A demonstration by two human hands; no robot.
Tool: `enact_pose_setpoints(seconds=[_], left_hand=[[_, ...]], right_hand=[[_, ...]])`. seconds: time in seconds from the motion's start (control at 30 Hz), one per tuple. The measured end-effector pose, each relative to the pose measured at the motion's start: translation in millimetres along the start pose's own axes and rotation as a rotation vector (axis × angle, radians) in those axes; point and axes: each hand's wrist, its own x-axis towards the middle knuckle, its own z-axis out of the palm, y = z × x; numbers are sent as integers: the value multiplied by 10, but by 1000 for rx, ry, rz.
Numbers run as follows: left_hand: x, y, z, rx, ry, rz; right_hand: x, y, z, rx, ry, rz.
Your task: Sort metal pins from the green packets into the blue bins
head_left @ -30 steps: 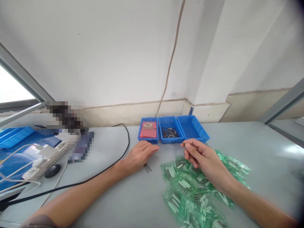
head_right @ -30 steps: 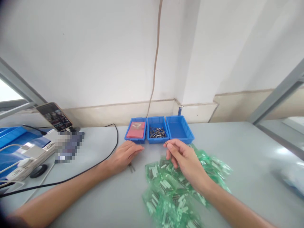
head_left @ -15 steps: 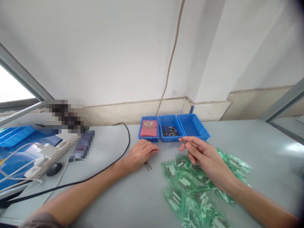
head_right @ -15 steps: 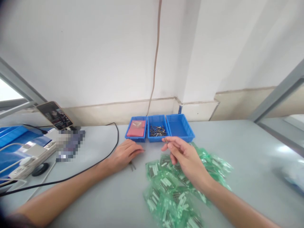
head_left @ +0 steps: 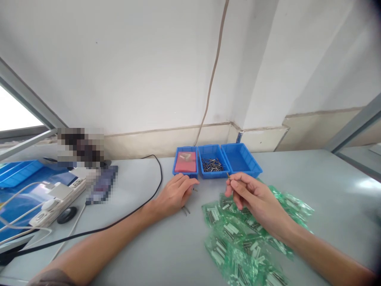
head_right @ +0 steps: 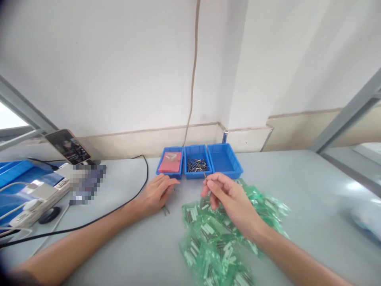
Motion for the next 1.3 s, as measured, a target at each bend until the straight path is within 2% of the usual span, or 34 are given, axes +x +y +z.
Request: enact_pose_setpoints(seconds=[0.33, 0.5, 0.73, 0.87, 1.03, 1.13, 1.2, 1.3], left_hand=[[32, 21, -14, -6, 3, 2], [7, 0, 18, 3, 20, 16], [-23, -22, 52, 55, -26, 41], [-35, -38, 63, 38, -28, 53], [-29, -43, 53, 38, -30, 70], [-21, -39, 45, 40, -37, 63], [-15, -33, 39, 45, -46, 58], [-7, -26, 33, 44, -60, 38]], right_hand=[[0, 46, -25, -288, 70, -90], [1, 102, -22, -302, 69, -137], [12, 56, -23, -300, 73, -114], [17, 28, -20, -159, 17, -65], [-7, -19, 6, 304, -112, 126], [-35, -41, 20, 406, -146, 150], [-45, -34, 21, 331, -128, 135], [-30, 15, 5, 68, -51, 63]])
